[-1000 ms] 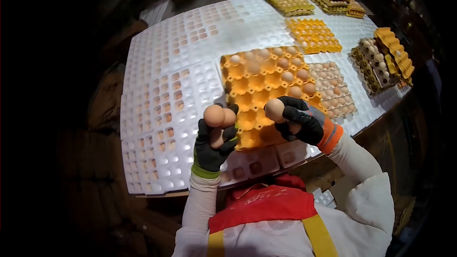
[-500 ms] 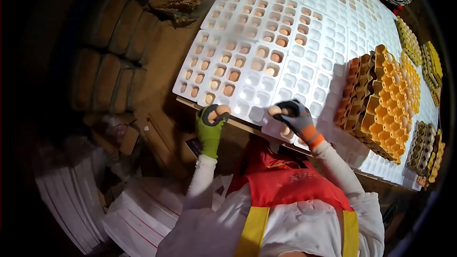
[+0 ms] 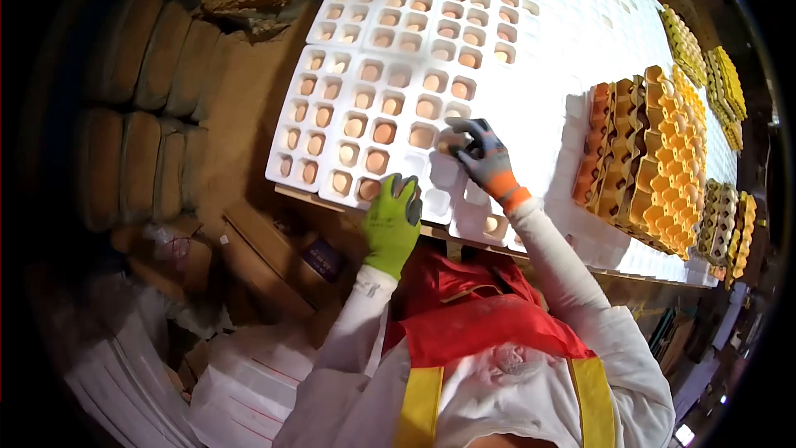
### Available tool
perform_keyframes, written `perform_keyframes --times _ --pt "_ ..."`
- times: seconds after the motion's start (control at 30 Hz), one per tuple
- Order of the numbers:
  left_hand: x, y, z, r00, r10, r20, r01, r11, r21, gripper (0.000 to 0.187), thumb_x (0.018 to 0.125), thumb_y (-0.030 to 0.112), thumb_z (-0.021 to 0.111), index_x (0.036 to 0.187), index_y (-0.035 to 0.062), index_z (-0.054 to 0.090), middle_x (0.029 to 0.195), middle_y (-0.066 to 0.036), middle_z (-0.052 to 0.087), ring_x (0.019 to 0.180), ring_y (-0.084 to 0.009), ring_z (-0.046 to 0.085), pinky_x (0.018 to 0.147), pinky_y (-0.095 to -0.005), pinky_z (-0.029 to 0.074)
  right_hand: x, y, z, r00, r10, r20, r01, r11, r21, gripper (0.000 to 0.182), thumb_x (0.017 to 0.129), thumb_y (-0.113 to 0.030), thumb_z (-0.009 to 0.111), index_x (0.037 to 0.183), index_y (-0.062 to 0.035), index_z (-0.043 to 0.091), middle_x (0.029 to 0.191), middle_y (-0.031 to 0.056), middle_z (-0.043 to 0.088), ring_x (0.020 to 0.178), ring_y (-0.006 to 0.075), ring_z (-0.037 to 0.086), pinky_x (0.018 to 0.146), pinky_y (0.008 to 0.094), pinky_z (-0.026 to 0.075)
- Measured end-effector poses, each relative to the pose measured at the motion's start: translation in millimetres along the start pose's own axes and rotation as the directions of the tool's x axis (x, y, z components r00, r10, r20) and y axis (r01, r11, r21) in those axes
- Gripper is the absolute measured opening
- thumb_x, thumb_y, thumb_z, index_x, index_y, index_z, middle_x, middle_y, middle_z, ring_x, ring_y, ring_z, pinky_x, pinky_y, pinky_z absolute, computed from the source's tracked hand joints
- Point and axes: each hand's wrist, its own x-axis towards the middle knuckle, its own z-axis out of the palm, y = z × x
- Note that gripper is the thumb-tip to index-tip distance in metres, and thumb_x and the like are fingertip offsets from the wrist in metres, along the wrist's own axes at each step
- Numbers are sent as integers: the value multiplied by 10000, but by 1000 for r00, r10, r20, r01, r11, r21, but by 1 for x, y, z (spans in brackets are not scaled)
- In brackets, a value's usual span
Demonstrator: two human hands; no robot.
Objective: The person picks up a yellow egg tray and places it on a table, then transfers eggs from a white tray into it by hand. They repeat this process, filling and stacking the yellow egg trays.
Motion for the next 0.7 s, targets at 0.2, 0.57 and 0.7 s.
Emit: perform_keyframes --times 0.2,0.57,0.7 --pt "50 12 16 980 -68 -188 -38 859 -511 447 930 -40 565 1373 24 564 1212 -136 593 1061 -259 607 888 -354 500 -29 -10 50 984 80 -160 48 745 666 238 1002 -133 613 1226 -55 636 984 6 639 773 100 575 710 263 513" --pt "12 -29 35 993 40 -115 -85 907 -413 458 905 -99 497 1356 -21 520 1353 -140 577 1217 -271 579 1065 -365 454 -37 19 -3 952 94 293 -237 -383 893 529 1073 -374 429 1380 53 496 1348 199 583 1255 336 585 1105 550 452" --pt "-9 11 1 969 216 120 -221 975 28 452 801 132 714 1243 78 636 1261 -108 600 1240 -362 504 1091 -512 332 -52 5 -8 943 157 293 -269 -161 950 390 1018 -167 515 1365 11 531 1355 189 580 1304 329 552 1129 492 438"
